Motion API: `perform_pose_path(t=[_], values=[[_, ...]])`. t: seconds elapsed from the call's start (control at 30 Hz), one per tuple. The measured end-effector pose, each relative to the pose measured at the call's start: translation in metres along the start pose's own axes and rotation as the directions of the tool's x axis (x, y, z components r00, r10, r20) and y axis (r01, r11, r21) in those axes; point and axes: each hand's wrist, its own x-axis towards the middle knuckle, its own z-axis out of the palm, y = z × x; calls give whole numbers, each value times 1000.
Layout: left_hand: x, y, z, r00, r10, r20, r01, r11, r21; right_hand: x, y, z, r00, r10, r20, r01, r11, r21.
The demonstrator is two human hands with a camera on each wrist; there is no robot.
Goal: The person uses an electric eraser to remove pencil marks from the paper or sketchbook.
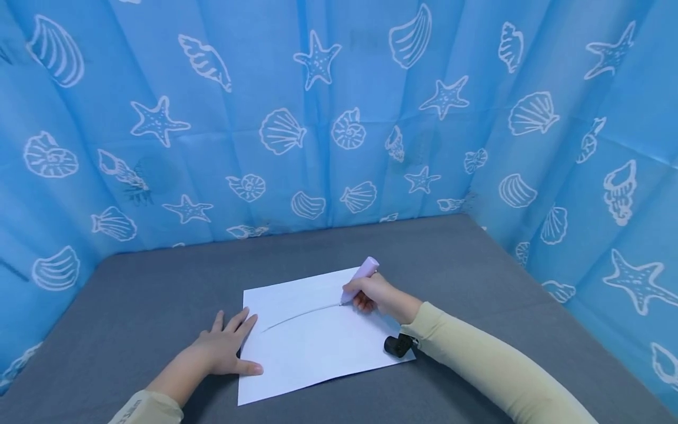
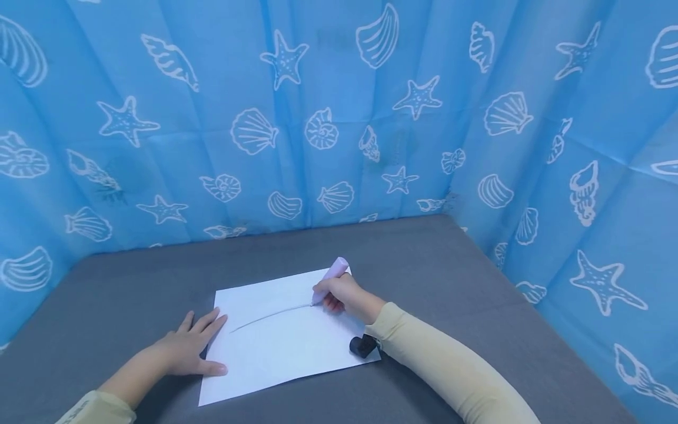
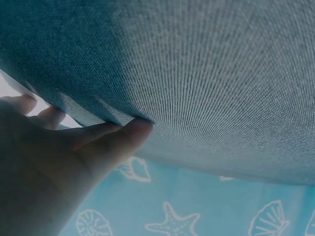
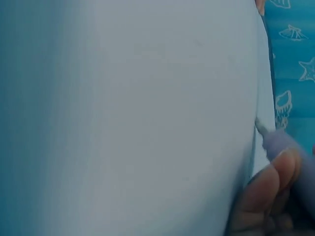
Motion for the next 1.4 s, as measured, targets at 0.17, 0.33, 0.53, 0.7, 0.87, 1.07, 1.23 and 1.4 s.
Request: perform_pose_path(t=[0.17, 0.33, 0.53, 0.7, 0.87, 1.07, 1.23, 1.4], values=[[-2, -3, -2, 1000, 2, -2, -2, 1000, -2, 1, -4, 1, 1000, -3, 28, 4, 1000, -29], [-6, 1, -5, 1000, 12, -11, -12, 1000, -7, 2, -6, 0, 999, -4, 42, 5, 999, -33], [-8, 9, -5, 1000, 23, -21, -24, 1000, -2, -1, -3, -5, 998, 15, 63, -10, 997, -76], [-9, 10, -5, 1000, 2, -22, -2, 1000, -2, -2, -5, -5, 998, -1, 67, 6, 998, -66], [-6, 8, -4, 1000, 6, -20, -6, 1000, -1, -2, -5, -6, 998, 11, 60, -6, 997, -73], [0, -1, 5, 1000, 3, -16, -3, 1000, -4, 0, -1, -8, 998, 20, 63, -21, 1000, 12], [-2, 3, 1, 1000, 12, -19, -12, 1000, 0, 2, 4, -10, 998, -11, 69, 2, 992, 124], [-5, 8, -4, 1000, 8, -3, -8, 1000, 11, 1, 4, -3, 999, -26, 27, 22, 991, 130]])
